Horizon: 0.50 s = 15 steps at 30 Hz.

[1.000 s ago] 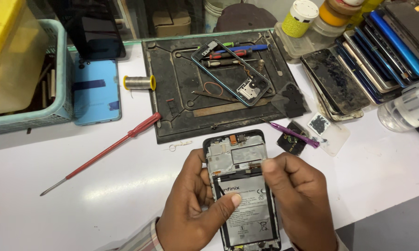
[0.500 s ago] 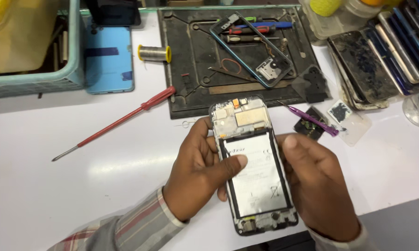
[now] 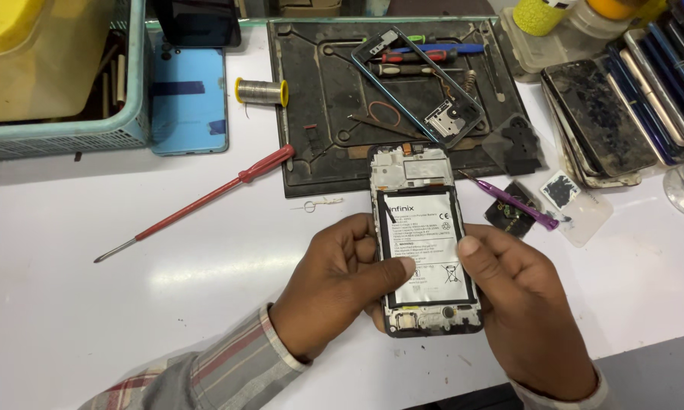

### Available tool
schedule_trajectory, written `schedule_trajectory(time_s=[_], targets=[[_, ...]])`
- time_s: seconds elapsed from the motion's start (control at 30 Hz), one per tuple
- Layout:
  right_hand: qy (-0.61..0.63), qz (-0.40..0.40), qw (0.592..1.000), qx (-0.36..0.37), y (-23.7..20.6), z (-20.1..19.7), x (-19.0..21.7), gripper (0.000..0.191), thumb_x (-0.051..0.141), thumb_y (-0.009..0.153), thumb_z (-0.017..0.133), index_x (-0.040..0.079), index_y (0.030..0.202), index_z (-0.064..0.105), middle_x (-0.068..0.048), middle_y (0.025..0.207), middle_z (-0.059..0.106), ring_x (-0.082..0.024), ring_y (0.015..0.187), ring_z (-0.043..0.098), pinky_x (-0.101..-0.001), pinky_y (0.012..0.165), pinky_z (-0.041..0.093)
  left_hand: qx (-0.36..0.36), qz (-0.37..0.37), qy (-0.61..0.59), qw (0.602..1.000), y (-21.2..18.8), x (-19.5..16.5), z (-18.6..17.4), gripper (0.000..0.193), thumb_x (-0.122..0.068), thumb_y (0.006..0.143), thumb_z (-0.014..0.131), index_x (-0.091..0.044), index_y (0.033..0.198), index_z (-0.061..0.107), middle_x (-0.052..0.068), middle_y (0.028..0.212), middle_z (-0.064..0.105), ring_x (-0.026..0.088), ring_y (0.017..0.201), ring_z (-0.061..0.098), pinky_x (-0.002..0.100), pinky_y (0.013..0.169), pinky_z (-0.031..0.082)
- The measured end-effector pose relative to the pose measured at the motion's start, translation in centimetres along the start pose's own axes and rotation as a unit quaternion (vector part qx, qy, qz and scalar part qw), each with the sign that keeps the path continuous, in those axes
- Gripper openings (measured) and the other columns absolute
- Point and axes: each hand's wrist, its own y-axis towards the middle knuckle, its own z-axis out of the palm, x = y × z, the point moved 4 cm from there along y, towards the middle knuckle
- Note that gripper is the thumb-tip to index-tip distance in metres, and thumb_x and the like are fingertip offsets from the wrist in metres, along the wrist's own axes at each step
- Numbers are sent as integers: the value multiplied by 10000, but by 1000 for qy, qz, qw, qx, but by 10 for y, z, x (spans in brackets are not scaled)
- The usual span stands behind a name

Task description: The person repairs a disassembled Infinix smartphone on a workbench. They unscrew internal screws with a screwdriver, pry at the frame, remove and reseat the battery, spray liquid onto a small circuit board, scrub it with a brush and blue pry tool, then fit the board back into the phone body.

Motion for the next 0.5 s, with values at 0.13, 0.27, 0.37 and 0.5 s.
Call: schedule_trajectory(time_s=[0.13, 0.27, 0.37, 0.5], targets=[[10, -24, 995, 91, -1, -2, -5, 418, 221, 1043, 610, -109, 1299, 606, -135, 854, 738, -135, 590, 588, -289, 489, 467, -7, 19, -8, 1000, 0, -2, -3, 374, -60, 913, 655, 85, 1245, 559, 147, 954, 762, 127, 656, 726, 245, 466, 579], [-6, -27, 995, 98, 2, -5, -10, 417, 218, 1031, 617, -110, 1288, 589, -118, 837, 735, -124, 576, 573, -273, 486, 463, 5, 5, 0, 1000, 1, -3, -5, 392, -77, 915, 666, 90, 1252, 555, 157, 924, 752, 136, 598, 692, 241, 442, 563], [-40, 29, 998, 30, 7, -11, -17, 434, 245, 924, 595, -79, 1206, 659, -86, 732, 707, -109, 495, 513, -260, 438, 405, 14, -6, 12, 1000, 2, -3, -4, 410, -63, 896, 649, 74, 1262, 524, 154, 914, 751, 138, 582, 694, 239, 427, 567], [-45, -12, 997, 57, 7, -6, -18, 429, 267, 1039, 636, -94, 1269, 609, -102, 779, 699, -114, 532, 520, -257, 455, 419, 12, 3, 33, 999, -1, -3, -2, 403, -47, 911, 640, 95, 1266, 513, 164, 898, 740, 139, 568, 687, 233, 409, 552]])
